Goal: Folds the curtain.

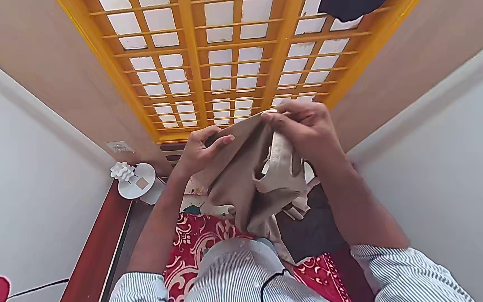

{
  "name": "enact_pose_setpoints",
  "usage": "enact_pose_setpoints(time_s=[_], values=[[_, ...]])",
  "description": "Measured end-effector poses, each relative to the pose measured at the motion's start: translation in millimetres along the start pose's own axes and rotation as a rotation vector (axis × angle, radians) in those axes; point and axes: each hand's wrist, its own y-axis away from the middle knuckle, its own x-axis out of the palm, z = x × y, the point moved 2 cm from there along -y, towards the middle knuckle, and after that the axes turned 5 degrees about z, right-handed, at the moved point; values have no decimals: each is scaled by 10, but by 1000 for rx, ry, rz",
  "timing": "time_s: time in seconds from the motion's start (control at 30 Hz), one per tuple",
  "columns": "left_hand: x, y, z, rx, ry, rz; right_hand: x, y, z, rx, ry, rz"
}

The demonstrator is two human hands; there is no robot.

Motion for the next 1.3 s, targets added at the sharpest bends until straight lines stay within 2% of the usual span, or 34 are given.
enact_pose_setpoints(time_s=[0.17,0.27,0.37,0.53,0.6,0.67,0.8,0.87,0.97,1.07,1.3], values=[[-166,350,980,-267,-12,-17,-319,33,36,82,-23,-130],[-229,622,1419,-440,-112,3,-523,77,-14,102,14,-176],[-224,848,1638,-436,-195,12,-696,115,-140,110,88,-210],[-121,860,1243,-379,-184,-124,-881,160,-477,281,158,-286],[-88,800,983,-349,-145,-211,-865,200,-589,359,172,-252],[-98,637,600,-241,-154,-233,-767,224,-658,402,190,-195],[-88,249,-177,1,-189,-164,-417,214,-700,392,149,-82],[-42,62,-438,54,-195,-78,-183,223,-567,292,92,44],[150,-180,-659,106,-192,93,206,283,-359,140,-169,281],[291,-256,-696,75,-264,172,394,265,-394,54,-303,348],[225,242,12,-111,-5,169,98,280,-236,7,-131,119]])
